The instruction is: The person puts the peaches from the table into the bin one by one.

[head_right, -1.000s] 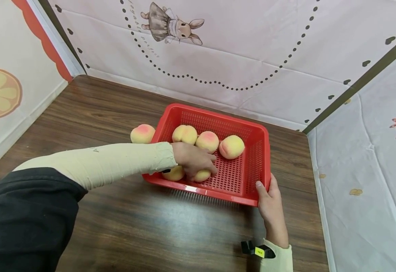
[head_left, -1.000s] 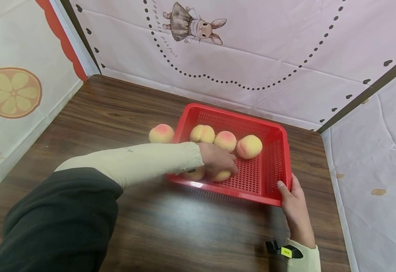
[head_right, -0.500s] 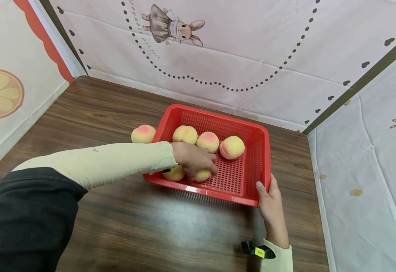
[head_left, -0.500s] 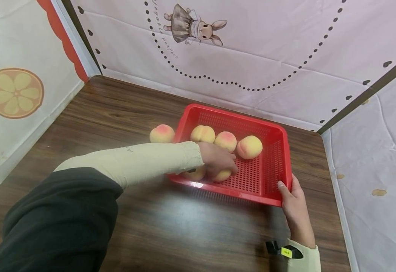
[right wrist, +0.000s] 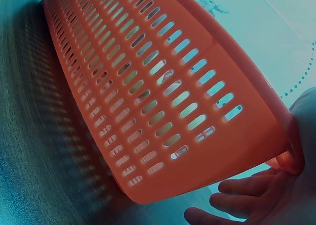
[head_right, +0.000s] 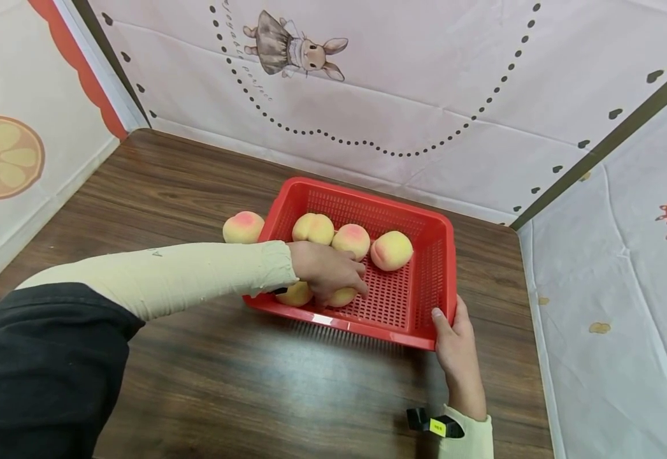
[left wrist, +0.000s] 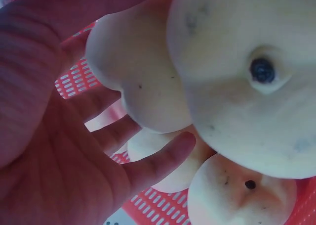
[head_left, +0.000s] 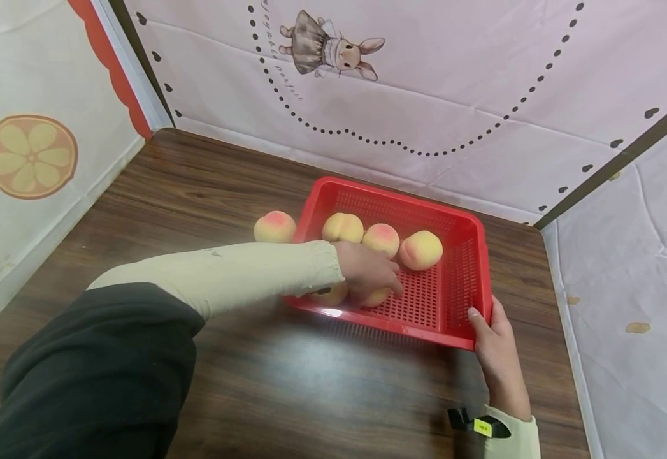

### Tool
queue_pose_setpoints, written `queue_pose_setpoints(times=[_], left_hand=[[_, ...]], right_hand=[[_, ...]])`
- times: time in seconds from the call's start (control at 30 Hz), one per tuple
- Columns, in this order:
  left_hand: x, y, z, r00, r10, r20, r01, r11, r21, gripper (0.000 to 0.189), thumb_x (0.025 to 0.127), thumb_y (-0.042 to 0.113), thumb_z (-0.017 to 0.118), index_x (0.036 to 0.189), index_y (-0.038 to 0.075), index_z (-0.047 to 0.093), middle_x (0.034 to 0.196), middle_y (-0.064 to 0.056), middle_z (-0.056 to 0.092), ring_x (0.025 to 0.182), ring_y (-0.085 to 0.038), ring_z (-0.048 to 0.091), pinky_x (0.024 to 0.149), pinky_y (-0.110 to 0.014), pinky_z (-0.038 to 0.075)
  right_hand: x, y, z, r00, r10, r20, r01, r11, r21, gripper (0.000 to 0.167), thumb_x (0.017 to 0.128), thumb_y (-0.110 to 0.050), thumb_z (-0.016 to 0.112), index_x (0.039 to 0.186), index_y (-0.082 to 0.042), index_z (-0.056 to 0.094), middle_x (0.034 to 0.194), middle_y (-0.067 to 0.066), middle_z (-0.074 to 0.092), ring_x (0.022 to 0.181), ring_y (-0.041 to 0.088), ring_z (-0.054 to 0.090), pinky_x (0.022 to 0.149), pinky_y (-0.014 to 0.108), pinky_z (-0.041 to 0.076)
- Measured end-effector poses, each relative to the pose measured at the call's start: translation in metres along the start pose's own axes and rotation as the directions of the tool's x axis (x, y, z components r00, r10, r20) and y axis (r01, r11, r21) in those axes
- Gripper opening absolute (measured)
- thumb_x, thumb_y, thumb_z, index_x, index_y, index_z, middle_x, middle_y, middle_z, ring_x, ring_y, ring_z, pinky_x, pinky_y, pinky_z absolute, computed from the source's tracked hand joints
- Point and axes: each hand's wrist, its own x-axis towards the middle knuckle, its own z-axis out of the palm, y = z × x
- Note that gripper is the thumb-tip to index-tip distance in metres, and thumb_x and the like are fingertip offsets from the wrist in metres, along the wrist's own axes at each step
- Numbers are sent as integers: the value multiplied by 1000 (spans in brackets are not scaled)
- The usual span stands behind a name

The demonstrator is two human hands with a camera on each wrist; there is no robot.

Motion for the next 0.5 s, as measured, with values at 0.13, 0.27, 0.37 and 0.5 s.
queue_pose_setpoints(times=[0.13, 0.27, 0.37, 0.5], left_hand=[[-1, 3, -2, 1000, -4, -12, 4, 999, 32, 58, 95, 23, 73, 148, 42, 56, 162, 2, 49, 142, -21, 47, 111, -45, 49], [-3, 7, -4, 1000, -7, -22, 9, 998, 61, 52, 100, 25, 62, 148, 43, 56, 160, 3, 50, 138, -21, 50, 100, -44, 56], [-6, 11, -8, 1000, -17, -19, 18, 998, 64, 58, 96, 26, 66, 149, 43, 54, 160, 4, 49, 141, -22, 47, 103, -49, 54], [-10, 13, -13, 999, -30, -18, 31, 998, 61, 67, 91, 36, 71, 153, 46, 48, 165, 5, 41, 154, -25, 32, 119, -62, 37]], right_hand=[[-1, 0, 0, 1000, 2, 1, -2, 1000, 3, 63, 111, -24, 44, 168, -21, 16, 157, 16, 47, 102, 3, 68, 83, 18, 59], [-1, -1, 0, 1000, 5, 2, -5, 1000, 4, 62, 111, -24, 44, 168, -20, 17, 156, 16, 48, 102, 4, 68, 84, 18, 59], [-2, -1, 0, 1000, 3, 2, -3, 1000, -1, 62, 112, -25, 44, 167, -20, 17, 156, 16, 49, 102, 4, 69, 84, 19, 59], [-2, -1, 0, 1000, 5, 7, -5, 1000, 0, 62, 112, -24, 44, 167, -20, 17, 156, 16, 48, 101, 4, 69, 84, 19, 59]])
